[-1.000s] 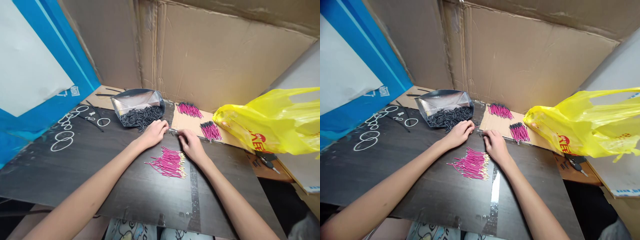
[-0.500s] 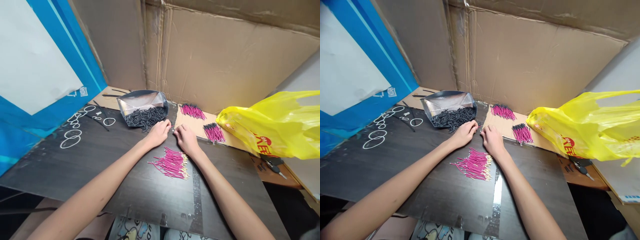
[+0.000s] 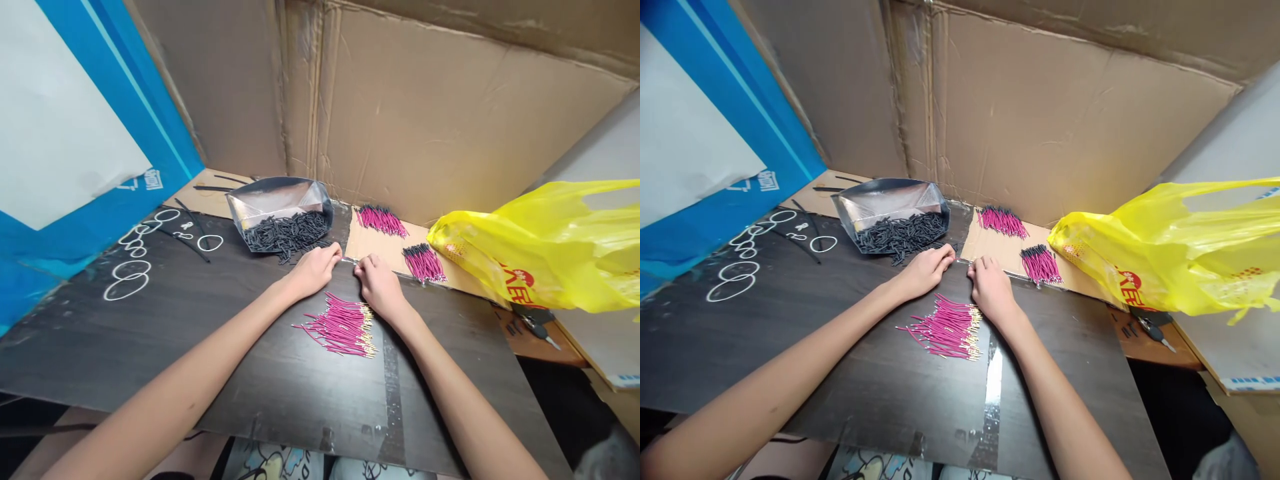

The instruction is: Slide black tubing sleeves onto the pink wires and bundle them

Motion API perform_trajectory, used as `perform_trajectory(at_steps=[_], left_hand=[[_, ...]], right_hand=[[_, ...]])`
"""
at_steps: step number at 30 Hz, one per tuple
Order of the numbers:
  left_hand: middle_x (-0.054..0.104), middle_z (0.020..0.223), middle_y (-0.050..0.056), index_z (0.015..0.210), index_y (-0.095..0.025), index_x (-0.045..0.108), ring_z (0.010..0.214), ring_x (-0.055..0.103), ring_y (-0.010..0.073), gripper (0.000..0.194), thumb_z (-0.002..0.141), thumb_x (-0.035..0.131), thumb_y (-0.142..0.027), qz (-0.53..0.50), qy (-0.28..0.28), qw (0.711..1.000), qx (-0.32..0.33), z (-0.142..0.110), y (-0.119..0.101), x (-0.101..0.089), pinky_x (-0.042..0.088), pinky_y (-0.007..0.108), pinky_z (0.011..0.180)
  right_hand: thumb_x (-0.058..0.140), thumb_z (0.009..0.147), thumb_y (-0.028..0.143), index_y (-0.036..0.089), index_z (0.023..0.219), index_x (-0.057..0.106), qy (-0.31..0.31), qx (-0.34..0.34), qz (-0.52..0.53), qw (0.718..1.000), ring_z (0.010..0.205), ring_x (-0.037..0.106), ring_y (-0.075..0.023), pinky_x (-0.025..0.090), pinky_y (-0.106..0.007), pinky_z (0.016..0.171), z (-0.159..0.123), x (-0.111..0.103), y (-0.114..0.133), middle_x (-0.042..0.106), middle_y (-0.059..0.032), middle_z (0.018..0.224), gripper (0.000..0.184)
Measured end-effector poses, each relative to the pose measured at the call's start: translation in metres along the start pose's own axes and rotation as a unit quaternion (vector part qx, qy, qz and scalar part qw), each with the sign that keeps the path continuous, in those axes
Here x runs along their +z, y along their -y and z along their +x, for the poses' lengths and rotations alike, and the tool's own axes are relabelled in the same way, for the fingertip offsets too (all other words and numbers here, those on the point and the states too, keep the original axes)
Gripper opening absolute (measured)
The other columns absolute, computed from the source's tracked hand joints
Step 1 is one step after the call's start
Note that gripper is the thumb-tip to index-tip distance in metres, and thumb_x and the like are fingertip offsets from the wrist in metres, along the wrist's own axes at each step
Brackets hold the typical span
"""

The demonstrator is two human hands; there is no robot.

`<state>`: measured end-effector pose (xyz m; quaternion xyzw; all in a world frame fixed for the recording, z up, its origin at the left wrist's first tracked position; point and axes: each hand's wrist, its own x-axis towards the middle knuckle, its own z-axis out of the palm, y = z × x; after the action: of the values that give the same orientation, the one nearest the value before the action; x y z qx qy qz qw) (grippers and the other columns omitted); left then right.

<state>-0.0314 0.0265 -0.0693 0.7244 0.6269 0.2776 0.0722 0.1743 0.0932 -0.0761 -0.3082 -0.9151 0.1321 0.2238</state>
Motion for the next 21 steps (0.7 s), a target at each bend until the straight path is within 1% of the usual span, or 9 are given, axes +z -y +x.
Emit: perform_trajectory(at_steps=[2,4,7,15,21], left_hand=[[0.070,0.092,0.007,0.105,-0.021,0.057,0.083,0.067,0.0231,0.015,0.104,0.042,-0.024,-0.002,0.016,1.000,0.018,-0.001,0.000,0.000,0.047,0.034,0.077],[0.071,0.094,0.007,0.105,-0.021,0.057,0.084,0.067,0.0230,0.015,0.104,0.043,-0.024,-0.002,0.028,0.999,0.031,-0.001,-0.002,0.000,0.047,0.034,0.077],[0.071,0.092,0.006,0.103,-0.021,0.058,0.082,0.067,0.0221,0.016,0.104,0.043,-0.025,-0.006,0.035,0.999,0.035,-0.001,-0.006,-0.002,0.048,0.034,0.076],[0.071,0.090,0.006,0.103,-0.021,0.058,0.081,0.068,0.0223,0.016,0.104,0.042,-0.025,0.003,0.035,0.999,0.022,0.000,-0.009,-0.003,0.048,0.033,0.075],[0.070,0.089,0.006,0.103,-0.020,0.058,0.079,0.067,0.0227,0.018,0.105,0.041,-0.026,-0.001,0.031,0.999,0.013,0.000,-0.011,-0.003,0.047,0.034,0.074]], right_hand=[[0.042,0.104,0.025,0.021,0.097,0.055,-0.025,0.012,0.084,0.996,0.097,0.058,-0.0254,0.046,-0.037,0.087,-0.006,-0.003,-0.003,0.065,-0.0102,0.100,0.015],[0.044,0.104,0.028,0.021,0.096,0.054,-0.053,0.031,0.169,0.984,0.092,0.060,-0.0224,0.047,-0.035,0.086,-0.008,-0.005,-0.005,0.065,-0.0074,0.096,0.015],[0.049,0.101,0.034,0.021,0.096,0.058,-0.078,0.060,0.240,0.966,0.088,0.062,-0.0204,0.048,-0.032,0.083,-0.007,-0.008,-0.005,0.067,-0.0063,0.096,0.017],[0.057,0.096,0.039,0.020,0.100,0.066,-0.074,0.086,0.306,0.945,0.088,0.065,-0.0211,0.050,-0.033,0.079,-0.005,-0.008,-0.006,0.072,-0.0070,0.099,0.022],[0.058,0.095,0.038,0.019,0.101,0.067,-0.060,0.089,0.300,0.948,0.085,0.065,-0.0205,0.049,-0.033,0.078,-0.004,-0.007,-0.009,0.073,-0.0067,0.097,0.022]])
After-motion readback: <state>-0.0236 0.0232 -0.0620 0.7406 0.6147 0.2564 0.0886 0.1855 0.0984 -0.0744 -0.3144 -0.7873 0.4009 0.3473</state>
